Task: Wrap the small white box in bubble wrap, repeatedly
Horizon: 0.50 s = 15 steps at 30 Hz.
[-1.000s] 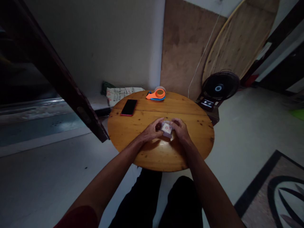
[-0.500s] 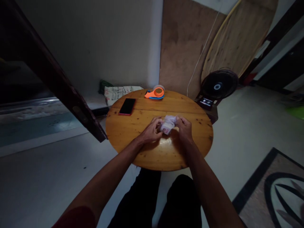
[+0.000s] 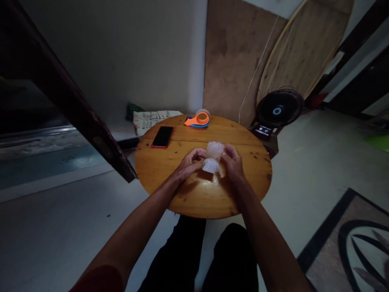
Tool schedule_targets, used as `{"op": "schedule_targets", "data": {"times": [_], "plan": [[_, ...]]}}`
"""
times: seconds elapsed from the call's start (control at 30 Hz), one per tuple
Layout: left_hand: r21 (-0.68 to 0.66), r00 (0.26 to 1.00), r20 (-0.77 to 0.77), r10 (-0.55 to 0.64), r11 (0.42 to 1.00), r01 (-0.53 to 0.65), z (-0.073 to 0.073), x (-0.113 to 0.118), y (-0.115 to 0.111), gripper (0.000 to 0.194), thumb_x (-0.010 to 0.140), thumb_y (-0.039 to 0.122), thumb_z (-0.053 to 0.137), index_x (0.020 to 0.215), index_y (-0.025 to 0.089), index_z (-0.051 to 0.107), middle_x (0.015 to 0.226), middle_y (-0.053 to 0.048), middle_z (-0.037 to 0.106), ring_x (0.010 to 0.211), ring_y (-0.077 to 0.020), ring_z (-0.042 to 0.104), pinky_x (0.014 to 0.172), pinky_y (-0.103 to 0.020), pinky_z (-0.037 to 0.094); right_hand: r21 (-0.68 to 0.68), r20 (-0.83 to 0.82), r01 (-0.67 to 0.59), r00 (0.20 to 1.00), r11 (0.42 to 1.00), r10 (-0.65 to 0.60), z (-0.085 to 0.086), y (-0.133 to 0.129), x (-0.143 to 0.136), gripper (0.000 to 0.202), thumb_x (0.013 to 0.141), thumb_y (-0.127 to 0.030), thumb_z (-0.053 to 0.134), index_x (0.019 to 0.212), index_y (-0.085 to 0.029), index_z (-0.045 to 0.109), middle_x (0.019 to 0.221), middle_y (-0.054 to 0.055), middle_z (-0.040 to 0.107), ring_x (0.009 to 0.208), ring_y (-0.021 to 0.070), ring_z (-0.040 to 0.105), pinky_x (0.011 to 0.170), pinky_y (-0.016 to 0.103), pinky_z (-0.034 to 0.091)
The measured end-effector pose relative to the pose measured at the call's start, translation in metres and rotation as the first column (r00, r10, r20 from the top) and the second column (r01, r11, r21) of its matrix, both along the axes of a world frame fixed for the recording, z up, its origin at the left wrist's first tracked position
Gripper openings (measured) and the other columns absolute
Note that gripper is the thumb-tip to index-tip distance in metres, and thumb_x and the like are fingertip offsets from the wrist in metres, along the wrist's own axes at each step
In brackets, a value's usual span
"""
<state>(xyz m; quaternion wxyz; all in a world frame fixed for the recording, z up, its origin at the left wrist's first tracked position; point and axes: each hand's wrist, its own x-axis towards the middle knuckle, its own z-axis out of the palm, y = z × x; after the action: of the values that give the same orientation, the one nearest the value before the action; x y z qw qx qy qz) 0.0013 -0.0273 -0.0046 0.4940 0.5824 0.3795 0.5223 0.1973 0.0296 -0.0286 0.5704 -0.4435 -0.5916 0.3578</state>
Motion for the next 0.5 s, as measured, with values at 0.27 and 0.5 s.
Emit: {"op": "schedule_targets", "data": {"times": [0.27, 0.5], "plan": [[-0.068, 0.992, -0.03, 0.124, 0.99, -0.126, -0.009, 0.002, 0.008, 0.026, 0.066, 0.026, 0.066, 0.089, 0.015, 0.062, 0.086, -0.003, 0.064, 0.077, -0.0137, 0.057, 0.073, -0.027, 0.045, -0.029, 0.167, 0.102, 0.981, 0.994, -0.096, -0.003, 0.002, -0.002, 0.04, 0.071, -0.036, 0.062, 0.106, -0.016, 0.061, 0.103, 0.012, 0.068, 0.086, 0.0213, 0.064, 0.08, 0.038, 0.051], [0.034, 0.97, -0.229, 0.08, 0.997, -0.074, -0.021, 0.002, 0.015, 0.018, 0.072, 0.028, 0.062, 0.084, 0.016, 0.069, 0.093, -0.005, 0.068, 0.087, -0.0187, 0.06, 0.081, -0.031, 0.047, -0.078, 0.058, -0.034, 0.998, 0.996, 0.039, 0.006, -0.006, -0.007, 0.038, 0.07, -0.035, 0.061, 0.103, -0.017, 0.06, 0.074, 0.003, 0.068, 0.065, 0.0175, 0.06, 0.062, 0.03, 0.048]]}}
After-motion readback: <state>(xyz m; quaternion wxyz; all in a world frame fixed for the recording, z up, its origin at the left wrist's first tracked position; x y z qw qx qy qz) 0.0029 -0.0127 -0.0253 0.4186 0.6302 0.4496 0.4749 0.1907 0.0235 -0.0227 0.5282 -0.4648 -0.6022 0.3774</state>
